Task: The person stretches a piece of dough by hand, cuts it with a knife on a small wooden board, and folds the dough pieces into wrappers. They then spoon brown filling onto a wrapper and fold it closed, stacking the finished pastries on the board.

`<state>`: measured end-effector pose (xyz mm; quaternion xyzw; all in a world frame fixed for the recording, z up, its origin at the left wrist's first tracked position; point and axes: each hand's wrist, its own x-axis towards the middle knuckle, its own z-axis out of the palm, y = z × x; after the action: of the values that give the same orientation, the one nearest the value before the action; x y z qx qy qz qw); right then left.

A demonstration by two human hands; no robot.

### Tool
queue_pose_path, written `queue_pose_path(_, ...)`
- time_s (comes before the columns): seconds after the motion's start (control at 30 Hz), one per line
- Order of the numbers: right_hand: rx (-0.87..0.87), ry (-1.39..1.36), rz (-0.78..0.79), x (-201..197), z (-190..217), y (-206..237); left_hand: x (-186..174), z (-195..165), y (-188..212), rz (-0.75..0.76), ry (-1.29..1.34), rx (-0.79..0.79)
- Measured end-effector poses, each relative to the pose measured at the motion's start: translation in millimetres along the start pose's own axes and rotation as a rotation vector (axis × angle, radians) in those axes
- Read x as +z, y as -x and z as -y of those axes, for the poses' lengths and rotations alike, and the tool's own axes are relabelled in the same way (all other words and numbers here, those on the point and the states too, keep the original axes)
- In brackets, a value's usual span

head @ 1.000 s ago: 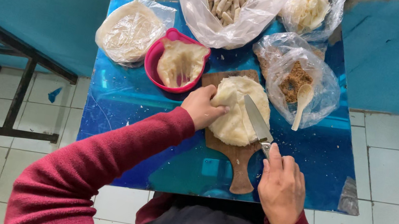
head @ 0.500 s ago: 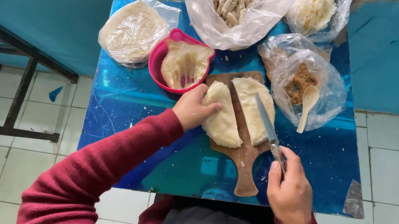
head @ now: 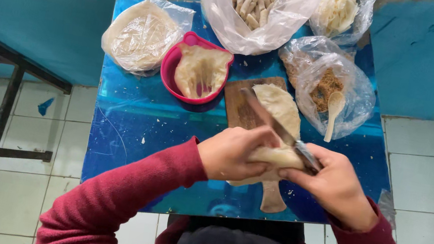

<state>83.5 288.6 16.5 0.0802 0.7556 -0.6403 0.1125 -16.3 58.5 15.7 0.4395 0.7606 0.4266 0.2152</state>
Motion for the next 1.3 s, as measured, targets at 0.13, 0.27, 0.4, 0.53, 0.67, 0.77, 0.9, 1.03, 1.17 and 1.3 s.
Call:
queue_pose_path(0.13,0.077,-0.157,-0.178,1.2,-9.9,5.1,2.1,25.6,-3.6,0.126,0.249,0.047)
queue_pose_path(0.27,0.099,-0.266,-0.319,-0.5,-17.7,11.1,-2.7,50.4,-18.7,0.192,0.264,-0.017)
queue_pose_path(0.4,0.023,-0.358,-0.432,6.8,-19.3,-4.3,-27.8,77.9,-77.5,-0.009,0.075,0.124)
queue_pose_path(0.53,-0.068,-0.354,-0.551,26.7,-24.1,-31.6,-45.4,98.7,-125.1,-0.051,-0.032,0.078)
queue_pose_path(0.67,-0.083,-0.378,-0.575,38.7,-32.2,-42.8,-47.7,113.0,-139.4,-0.033,-0.043,-0.023)
queue_pose_path(0.77,-0.033,-0.351,-0.586,42.8,-37.6,-44.7,-46.5,125.5,-142.7,-0.012,-0.055,-0.061)
queue_pose_path(0.9,-0.075,-0.349,-0.581,46.5,-40.5,-48.7,-43.2,140.9,-144.8,-0.029,-0.150,-0.011)
queue_pose_path(1.03,-0.047,-0.300,-0.615,48.6,-40.3,-47.7,-36.5,146.5,-144.6,-0.048,-0.090,-0.093)
queue_pose_path(1.17,-0.044,-0.287,-0.655,54.3,-41.6,-47.7,-33.2,150.1,-146.5,-0.117,-0.136,0.017)
queue_pose_path(1.3,-0.077,-0.267,-0.640,55.6,-42.9,-48.0,-31.5,151.9,-149.5,-0.100,-0.143,-0.014)
